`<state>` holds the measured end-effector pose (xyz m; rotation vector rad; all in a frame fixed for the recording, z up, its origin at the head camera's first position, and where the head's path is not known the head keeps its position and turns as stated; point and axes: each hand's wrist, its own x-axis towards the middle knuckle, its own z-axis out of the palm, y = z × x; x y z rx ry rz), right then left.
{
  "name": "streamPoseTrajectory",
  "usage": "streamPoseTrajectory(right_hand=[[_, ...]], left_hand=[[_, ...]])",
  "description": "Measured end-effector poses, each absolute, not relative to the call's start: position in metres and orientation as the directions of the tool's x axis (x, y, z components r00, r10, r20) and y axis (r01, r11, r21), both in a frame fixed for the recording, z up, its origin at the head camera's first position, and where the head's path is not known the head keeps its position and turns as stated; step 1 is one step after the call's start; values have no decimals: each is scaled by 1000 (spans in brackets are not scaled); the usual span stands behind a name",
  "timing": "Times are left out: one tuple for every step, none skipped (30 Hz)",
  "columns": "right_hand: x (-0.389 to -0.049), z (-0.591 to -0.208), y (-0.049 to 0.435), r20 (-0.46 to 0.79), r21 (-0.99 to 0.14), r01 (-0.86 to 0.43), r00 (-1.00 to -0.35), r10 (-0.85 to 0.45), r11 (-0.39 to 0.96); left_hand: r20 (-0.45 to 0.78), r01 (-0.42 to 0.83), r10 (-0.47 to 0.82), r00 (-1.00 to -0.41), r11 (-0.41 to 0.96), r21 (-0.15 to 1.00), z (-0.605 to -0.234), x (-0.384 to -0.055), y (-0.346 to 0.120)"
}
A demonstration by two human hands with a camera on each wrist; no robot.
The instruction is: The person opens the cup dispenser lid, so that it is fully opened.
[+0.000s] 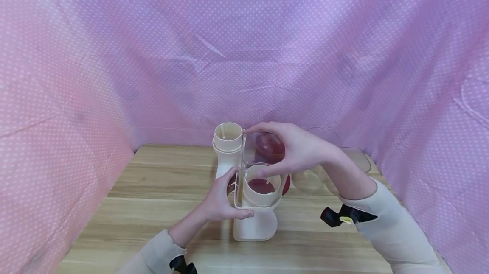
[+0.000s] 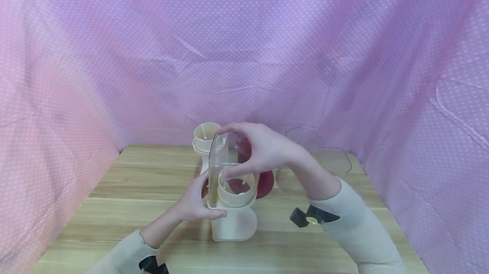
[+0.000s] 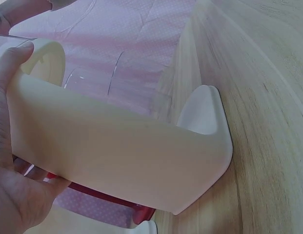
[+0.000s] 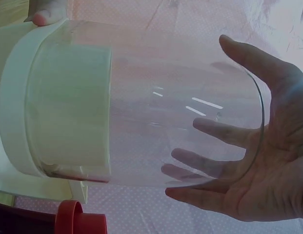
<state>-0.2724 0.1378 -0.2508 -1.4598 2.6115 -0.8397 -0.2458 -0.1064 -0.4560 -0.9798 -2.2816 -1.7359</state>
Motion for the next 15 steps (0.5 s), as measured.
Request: streamPoseTrajectory(right_hand=[[-273,-251,138,215,-483,-774,-559,-800,411],[-274,-252,139,207,-494,-766,-563,-800,411],[-274,-253,139,201,-501,-761,-565,-800,412],[-274,-253,139,201,-508,-757,-567,-799,411],[-273,-253,139,203,-508,-758,-568,-798,410],[-272,-254,140,208,-509,-758,-569,-796,409],[-270,-254,140,215,-510,-757,-571,-792,408],[-267,-254,141,223,-508,-758,-574,-788,408],[-264,-254,141,232,-505,-759,-578,-782,411],[-259,-253,141,243,-500,-761,-582,-776,414],[-254,-251,141,255,-494,-762,-587,-769,418],[-249,-250,142,269,-489,-764,-592,-760,421],[-244,-247,142,287,-481,-768,-594,-751,424],[-240,-245,142,308,-468,-775,-594,-743,425],[-237,-241,144,333,-448,-783,-594,-733,431]], left_hand=[[453,549,421,-786,140,824,-457,-246,-106],[451,548,419,-788,144,824,-458,-246,-106],[452,549,419,-788,146,823,-458,-247,-106],[451,549,419,-788,144,824,-458,-247,-105],[452,551,420,-786,145,822,-459,-246,-105],[451,550,422,-786,144,823,-459,-246,-105],[448,546,423,-788,143,826,-458,-246,-104],[445,543,423,-789,142,828,-458,-245,-104],[447,544,425,-787,139,827,-458,-245,-104],[445,543,424,-789,139,828,-457,-245,-103],[447,544,423,-788,138,828,-457,-245,-103],[445,539,420,-791,132,832,-456,-245,-103],[446,537,415,-793,130,834,-456,-245,-103],[448,534,411,-794,122,836,-456,-246,-103],[452,536,410,-792,114,836,-456,-247,-103]])
